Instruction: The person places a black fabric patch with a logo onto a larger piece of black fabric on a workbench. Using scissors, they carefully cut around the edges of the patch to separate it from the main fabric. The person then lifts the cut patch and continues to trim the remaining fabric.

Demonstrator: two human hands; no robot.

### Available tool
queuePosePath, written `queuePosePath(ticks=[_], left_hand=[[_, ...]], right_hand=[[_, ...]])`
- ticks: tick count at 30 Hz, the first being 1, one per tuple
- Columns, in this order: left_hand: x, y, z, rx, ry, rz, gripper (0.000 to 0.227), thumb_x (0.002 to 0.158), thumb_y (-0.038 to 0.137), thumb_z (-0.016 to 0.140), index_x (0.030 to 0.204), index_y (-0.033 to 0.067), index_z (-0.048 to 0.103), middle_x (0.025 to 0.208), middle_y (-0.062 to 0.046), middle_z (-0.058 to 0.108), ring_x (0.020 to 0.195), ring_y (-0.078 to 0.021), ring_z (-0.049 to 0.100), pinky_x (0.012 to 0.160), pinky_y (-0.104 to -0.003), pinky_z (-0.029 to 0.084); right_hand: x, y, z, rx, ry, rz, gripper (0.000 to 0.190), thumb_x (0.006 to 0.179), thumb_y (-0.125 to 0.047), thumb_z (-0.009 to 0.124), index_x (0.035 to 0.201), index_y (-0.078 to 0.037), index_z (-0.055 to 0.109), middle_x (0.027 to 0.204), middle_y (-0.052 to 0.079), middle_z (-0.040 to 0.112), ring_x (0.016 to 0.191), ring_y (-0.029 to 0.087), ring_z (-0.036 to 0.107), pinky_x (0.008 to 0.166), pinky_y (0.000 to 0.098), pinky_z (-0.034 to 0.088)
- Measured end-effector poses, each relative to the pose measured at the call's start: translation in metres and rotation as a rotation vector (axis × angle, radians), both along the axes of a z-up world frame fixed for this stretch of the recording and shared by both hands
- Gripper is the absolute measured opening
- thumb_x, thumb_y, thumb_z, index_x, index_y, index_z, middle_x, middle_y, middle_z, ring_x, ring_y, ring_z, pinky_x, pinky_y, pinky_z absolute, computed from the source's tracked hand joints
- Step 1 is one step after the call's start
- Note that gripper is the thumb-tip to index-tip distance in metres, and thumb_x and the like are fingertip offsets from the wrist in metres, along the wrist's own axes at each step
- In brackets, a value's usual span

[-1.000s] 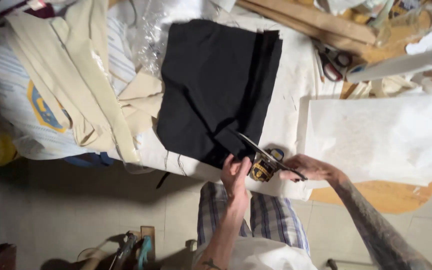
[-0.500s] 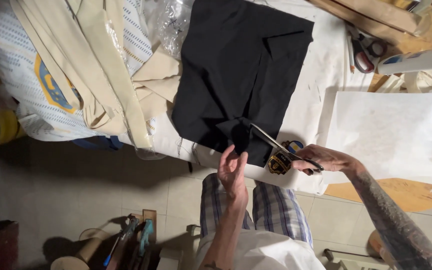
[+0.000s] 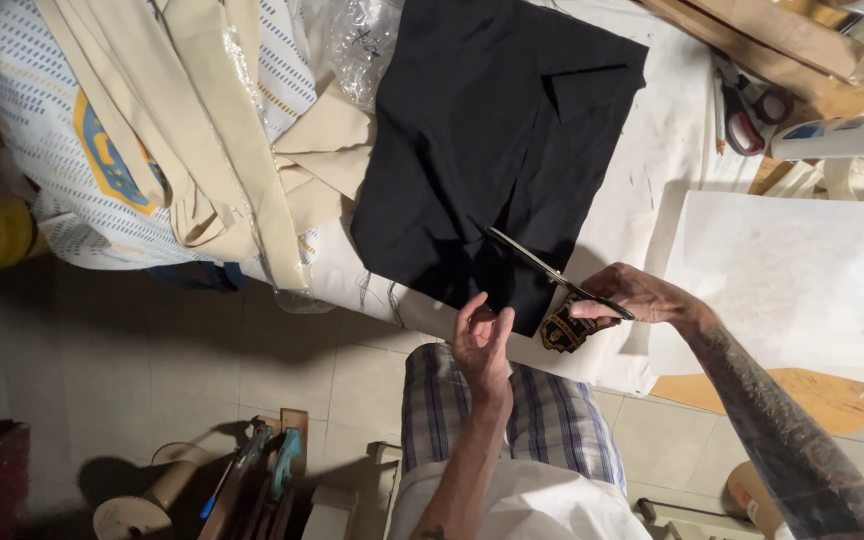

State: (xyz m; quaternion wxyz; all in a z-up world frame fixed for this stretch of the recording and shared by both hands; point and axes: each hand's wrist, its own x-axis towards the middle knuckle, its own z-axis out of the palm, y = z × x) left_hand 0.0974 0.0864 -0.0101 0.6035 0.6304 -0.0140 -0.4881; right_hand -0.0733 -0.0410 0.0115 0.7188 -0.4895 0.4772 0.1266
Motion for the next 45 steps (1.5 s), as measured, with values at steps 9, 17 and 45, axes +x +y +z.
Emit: queuePosePath(ticks=[9,17,45], left_hand=[[-0.009,0.004,-0.012,0.016,0.066,0.074,0.032,0.071,0.003,0.069,0.102,0.0062,0.060,0.079,-0.009,0.065,0.069,-0.0121,0.060,0.068,-0.024,0.049],[0.026,-0.007,0.056,0.012,0.193,0.073,0.033,0.072,0.008,0.069,0.103,0.0069,0.058,0.070,-0.001,0.059,0.074,-0.0077,0.059,0.079,-0.022,0.050],[0.012,0.005,0.115,-0.178,-0.516,-1.131,0.029,0.061,0.009,0.043,0.077,0.0127,0.067,0.078,0.003,0.068,0.048,-0.0044,0.038,0.044,-0.021,0.029]], right_hand=[[0.019,0.006,0.013,-0.095,-0.004,0.138,0.050,0.075,-0.051,0.055,0.052,-0.008,0.047,0.048,0.003,0.041,0.046,0.013,0.034,0.048,0.0279,0.027],[0.023,0.030,-0.018,-0.233,0.152,-0.067,0.042,0.071,-0.021,0.074,0.049,0.005,0.049,0.045,0.016,0.050,0.045,0.022,0.047,0.045,0.0321,0.035],[-0.051,0.108,-0.029,-0.667,0.657,-0.474,0.031,0.072,-0.031,0.067,0.097,-0.012,0.061,0.079,0.015,0.067,0.072,0.035,0.064,0.064,0.0447,0.050]])
